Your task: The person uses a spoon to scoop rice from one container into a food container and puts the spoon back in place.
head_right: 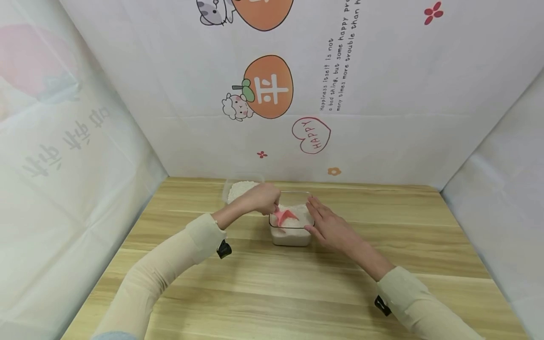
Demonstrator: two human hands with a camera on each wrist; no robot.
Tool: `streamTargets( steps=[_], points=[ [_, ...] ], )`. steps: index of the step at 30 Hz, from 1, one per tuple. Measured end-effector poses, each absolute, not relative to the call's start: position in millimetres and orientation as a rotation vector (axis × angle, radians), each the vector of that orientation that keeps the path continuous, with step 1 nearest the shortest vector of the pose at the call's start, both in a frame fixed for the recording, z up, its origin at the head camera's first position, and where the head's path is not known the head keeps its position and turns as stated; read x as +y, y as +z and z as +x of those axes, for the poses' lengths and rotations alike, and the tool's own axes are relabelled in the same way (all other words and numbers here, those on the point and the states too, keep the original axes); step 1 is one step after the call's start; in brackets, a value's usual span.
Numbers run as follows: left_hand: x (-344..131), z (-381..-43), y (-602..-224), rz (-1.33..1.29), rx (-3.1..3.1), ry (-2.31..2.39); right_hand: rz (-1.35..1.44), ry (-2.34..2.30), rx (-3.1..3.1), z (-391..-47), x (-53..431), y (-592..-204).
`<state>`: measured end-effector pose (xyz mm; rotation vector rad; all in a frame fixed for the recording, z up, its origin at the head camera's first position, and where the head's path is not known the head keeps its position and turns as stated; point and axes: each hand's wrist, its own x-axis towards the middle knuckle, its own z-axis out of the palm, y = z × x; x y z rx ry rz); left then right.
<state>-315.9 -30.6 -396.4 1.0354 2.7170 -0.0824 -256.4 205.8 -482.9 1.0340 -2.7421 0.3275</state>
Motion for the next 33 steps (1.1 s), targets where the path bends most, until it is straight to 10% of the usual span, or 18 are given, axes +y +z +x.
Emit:
streamTargets(
  steps=[33],
  points=[
    [-83.0,-318.6,-422.9,0.621,2.418,0.961,1.039,0.325,-2.735,-257.8,207.7,-485.7]
  ],
)
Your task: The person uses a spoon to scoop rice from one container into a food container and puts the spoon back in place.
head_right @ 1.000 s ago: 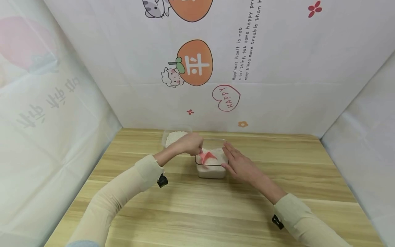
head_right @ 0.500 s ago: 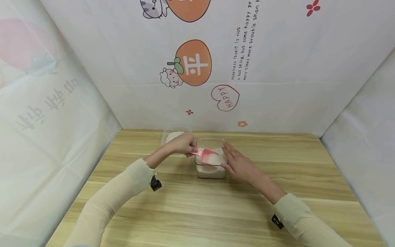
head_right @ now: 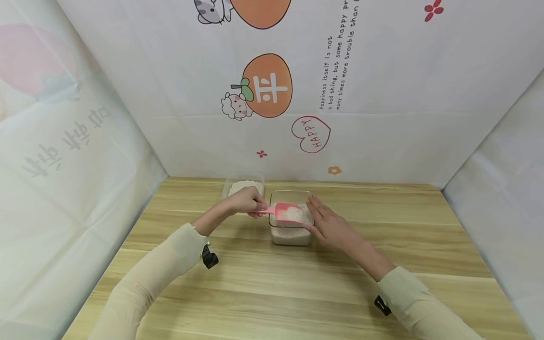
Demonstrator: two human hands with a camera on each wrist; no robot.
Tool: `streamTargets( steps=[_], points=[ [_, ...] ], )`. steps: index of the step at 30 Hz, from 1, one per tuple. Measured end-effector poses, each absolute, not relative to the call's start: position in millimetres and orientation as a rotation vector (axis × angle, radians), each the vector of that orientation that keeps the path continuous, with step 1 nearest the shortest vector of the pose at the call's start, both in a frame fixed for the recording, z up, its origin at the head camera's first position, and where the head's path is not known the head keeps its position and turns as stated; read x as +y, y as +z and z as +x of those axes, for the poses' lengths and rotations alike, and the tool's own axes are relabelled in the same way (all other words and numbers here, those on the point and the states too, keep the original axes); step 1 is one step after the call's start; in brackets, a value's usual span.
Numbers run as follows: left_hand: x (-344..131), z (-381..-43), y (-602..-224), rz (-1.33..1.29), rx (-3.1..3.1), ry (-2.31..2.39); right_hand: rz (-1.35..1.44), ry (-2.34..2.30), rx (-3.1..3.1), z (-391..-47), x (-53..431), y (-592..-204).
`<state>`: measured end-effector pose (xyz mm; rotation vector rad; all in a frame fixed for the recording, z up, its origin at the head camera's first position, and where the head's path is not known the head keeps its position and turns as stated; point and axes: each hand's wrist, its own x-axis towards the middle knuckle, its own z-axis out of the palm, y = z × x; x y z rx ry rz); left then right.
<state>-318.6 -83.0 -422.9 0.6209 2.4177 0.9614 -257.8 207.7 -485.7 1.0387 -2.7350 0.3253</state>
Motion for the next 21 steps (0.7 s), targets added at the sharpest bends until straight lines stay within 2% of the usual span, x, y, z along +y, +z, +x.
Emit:
streamTargets(
  steps=[21],
  points=[
    [-107.3,-315.5,-424.9,0.500,2.324,1.185,1.042,0.339,-2.738,-256.3,207.1,-483.4]
  ],
)
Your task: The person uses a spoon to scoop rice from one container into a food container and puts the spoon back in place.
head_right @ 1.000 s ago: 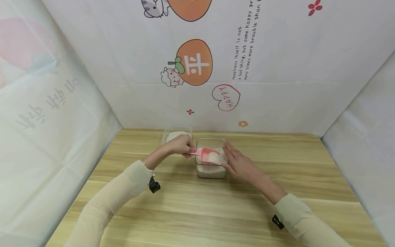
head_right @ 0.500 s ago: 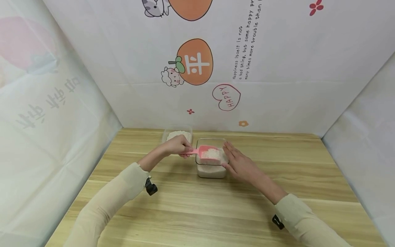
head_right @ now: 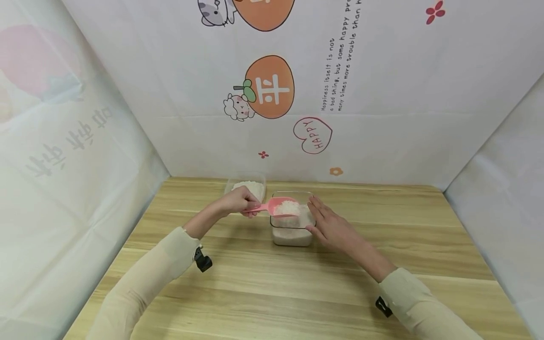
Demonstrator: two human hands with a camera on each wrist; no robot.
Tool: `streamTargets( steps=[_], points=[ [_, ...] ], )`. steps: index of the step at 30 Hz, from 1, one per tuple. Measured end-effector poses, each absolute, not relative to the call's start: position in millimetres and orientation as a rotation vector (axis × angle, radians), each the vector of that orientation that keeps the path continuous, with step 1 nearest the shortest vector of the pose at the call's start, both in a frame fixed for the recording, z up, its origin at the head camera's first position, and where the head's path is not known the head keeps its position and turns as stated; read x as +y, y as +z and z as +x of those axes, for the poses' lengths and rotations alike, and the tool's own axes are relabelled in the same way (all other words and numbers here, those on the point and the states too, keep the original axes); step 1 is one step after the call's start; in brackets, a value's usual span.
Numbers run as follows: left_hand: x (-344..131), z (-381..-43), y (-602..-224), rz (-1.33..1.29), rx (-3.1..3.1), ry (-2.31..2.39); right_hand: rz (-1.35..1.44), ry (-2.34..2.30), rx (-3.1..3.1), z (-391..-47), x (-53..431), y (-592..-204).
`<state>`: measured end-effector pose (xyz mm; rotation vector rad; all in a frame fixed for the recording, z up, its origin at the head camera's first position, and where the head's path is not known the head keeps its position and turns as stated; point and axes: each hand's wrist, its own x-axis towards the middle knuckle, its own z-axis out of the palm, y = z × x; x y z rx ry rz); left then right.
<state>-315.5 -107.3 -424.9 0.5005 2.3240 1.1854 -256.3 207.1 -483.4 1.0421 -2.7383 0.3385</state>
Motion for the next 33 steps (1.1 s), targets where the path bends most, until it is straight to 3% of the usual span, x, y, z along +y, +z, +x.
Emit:
streamTargets(
  steps=[33],
  points=[
    [-179.6,-297.0,-415.4,0.302,2.343,1.390,1.018,0.368,-2.740,-256.3,206.6,-485.3]
  ],
)
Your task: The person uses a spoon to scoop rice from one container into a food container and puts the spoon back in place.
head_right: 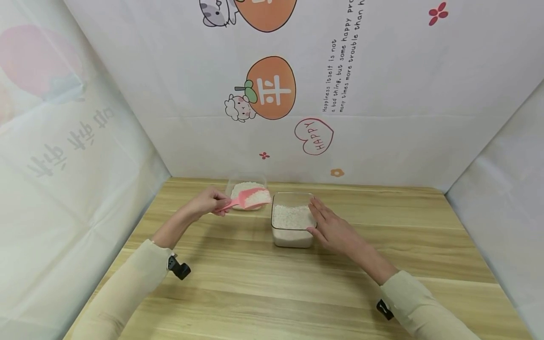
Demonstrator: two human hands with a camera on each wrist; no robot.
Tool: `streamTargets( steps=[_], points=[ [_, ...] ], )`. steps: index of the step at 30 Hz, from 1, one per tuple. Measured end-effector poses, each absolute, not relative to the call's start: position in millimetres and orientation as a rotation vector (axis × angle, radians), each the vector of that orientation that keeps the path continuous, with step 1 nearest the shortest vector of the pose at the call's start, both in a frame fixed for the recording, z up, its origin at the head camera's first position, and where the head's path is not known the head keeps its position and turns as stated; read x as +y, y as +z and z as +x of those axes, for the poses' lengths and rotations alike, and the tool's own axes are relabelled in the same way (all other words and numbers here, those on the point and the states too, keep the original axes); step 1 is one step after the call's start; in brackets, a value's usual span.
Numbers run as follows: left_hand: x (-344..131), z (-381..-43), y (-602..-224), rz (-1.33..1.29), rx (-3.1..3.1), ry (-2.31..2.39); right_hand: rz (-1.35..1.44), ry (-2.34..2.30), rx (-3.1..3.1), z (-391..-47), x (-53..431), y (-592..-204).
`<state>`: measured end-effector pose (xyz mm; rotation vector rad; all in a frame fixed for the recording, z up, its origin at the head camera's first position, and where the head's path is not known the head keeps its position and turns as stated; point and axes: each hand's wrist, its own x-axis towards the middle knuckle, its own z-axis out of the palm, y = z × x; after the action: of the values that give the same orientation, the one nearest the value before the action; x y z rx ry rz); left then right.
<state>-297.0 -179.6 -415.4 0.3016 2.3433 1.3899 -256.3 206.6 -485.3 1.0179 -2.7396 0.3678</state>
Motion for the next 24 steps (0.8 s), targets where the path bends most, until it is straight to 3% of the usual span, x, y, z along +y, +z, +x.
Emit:
streamTargets(
  steps=[24],
  points=[
    [-219.1,-307.2,-423.8,0.150,2.539,1.396,1.015,0.369,-2.751,-255.9,207.5,-485.1]
  ],
)
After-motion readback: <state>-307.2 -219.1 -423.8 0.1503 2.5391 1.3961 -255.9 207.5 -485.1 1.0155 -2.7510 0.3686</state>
